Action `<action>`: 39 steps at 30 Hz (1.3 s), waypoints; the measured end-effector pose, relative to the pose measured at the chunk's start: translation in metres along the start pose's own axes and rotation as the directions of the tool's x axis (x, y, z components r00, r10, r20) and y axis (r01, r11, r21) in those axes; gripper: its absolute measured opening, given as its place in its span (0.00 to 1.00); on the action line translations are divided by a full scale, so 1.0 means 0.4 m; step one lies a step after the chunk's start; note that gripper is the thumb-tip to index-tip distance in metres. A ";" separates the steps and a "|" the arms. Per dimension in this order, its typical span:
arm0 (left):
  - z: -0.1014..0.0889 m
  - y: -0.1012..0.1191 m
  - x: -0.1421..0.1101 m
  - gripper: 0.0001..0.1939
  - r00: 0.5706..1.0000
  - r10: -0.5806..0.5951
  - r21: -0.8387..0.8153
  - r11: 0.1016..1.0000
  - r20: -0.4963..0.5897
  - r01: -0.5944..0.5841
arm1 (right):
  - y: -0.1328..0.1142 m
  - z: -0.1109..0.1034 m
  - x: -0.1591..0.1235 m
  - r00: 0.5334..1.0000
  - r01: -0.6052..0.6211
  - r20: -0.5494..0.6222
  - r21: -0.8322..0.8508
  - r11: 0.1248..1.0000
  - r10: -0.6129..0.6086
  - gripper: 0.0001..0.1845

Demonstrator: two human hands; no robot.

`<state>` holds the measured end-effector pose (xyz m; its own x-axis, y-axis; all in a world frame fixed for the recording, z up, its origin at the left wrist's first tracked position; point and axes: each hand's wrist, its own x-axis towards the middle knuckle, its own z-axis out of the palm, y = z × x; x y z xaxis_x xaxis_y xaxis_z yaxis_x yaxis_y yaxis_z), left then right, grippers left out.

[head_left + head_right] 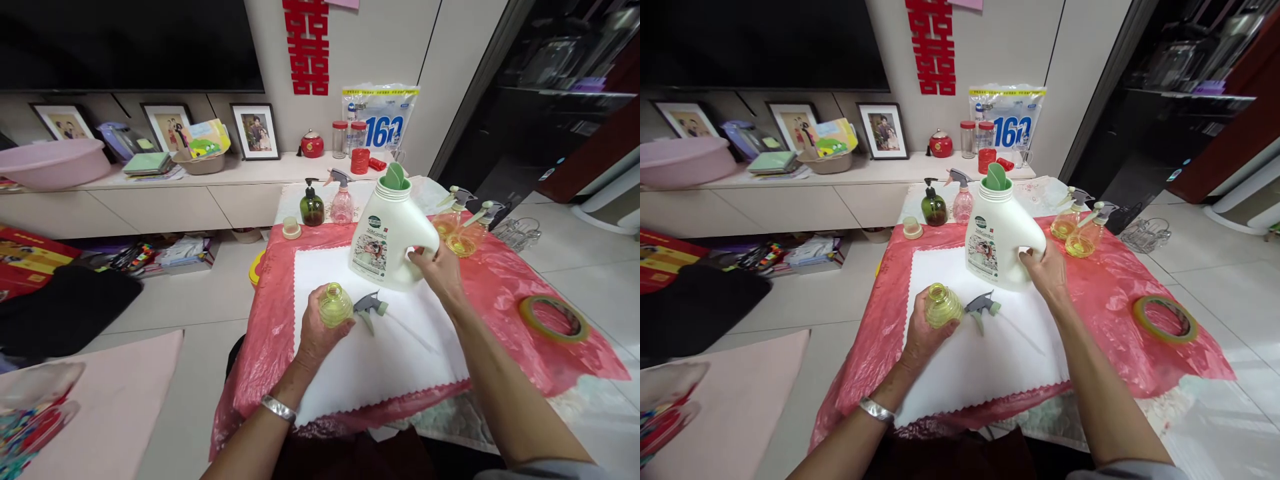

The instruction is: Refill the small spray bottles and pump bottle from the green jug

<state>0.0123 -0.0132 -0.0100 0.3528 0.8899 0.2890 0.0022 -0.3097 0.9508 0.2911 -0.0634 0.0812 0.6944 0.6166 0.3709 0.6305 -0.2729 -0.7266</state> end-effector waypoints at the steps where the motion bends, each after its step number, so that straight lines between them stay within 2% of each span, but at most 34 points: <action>1: 0.000 -0.002 0.000 0.44 1.000 -0.005 -0.019 1.000 0.004 0.005 | 0.006 -0.015 -0.021 1.000 0.011 0.011 -0.049 0.999 -0.011 0.21; 4: 0.000 0.001 -0.001 0.45 1.000 0.006 -0.044 0.999 0.013 -0.005 | 0.029 -0.045 -0.114 0.999 0.027 -0.035 -0.183 0.983 -0.034 0.28; 6: -0.002 0.009 -0.001 0.44 0.999 0.027 -0.025 0.999 0.018 -0.027 | 0.040 -0.045 -0.185 0.999 0.036 -0.016 -0.216 0.976 -0.040 0.23; 8: -0.004 0.019 -0.001 0.42 0.999 0.046 0.010 0.999 0.022 -0.046 | 0.037 -0.028 -0.245 0.993 0.086 0.097 -0.211 0.974 -0.067 0.17; 10: -0.005 0.028 -0.001 0.42 0.998 0.060 0.044 0.997 0.020 -0.060 | 0.019 0.001 -0.285 0.964 0.153 0.244 -0.189 0.970 -0.104 0.13; 12: -0.006 0.034 0.000 0.42 0.997 0.069 0.076 0.995 0.018 -0.070 | -0.008 0.032 -0.304 0.926 0.195 0.357 -0.177 0.965 -0.121 0.10; 14: -0.008 0.036 0.001 0.42 0.997 0.068 0.099 0.993 0.026 -0.071 | -0.033 0.059 -0.309 0.906 0.195 0.410 -0.192 0.962 -0.102 0.06; 16: -0.009 0.034 0.001 0.41 0.997 0.073 0.112 0.991 0.034 -0.076 | -0.051 0.076 -0.307 0.906 0.166 0.418 -0.211 0.963 -0.065 0.02; 19: -0.012 0.023 0.002 0.40 0.996 0.085 0.121 0.989 0.030 -0.088 | -0.063 0.078 -0.301 0.918 0.107 0.395 -0.187 0.976 -0.025 0.03; 22: -0.014 0.007 0.001 0.39 0.996 0.083 0.130 0.988 0.017 -0.085 | -0.067 0.053 -0.297 0.939 0.027 0.345 -0.081 0.996 0.002 0.01; 26: -0.014 -0.009 0.000 0.37 0.997 0.080 0.132 0.988 -0.011 -0.078 | -0.085 0.006 -0.287 0.963 -0.072 0.269 0.199 0.977 0.016 0.13; 29: -0.014 -0.008 0.004 0.36 0.996 0.084 0.150 0.985 -0.019 -0.080 | -0.116 -0.019 -0.274 0.966 -0.115 0.258 0.455 0.883 -0.007 0.21; 32: -0.012 0.005 0.008 0.38 0.995 0.094 0.166 0.982 -0.018 -0.090 | -0.159 -0.034 -0.257 0.968 -0.134 0.247 0.638 0.758 -0.037 0.22; 39: -0.005 0.039 0.006 0.43 0.998 0.064 0.160 0.985 0.015 -0.066 | -0.268 -0.032 -0.206 0.981 -0.110 0.177 0.829 0.548 -0.072 0.23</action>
<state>0.0114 -0.0151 0.0056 0.3660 0.8632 0.3479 0.1284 -0.4171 0.8998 0.1706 -0.0945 0.1360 0.5744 0.7560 0.3139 -0.0183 0.3953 -0.9184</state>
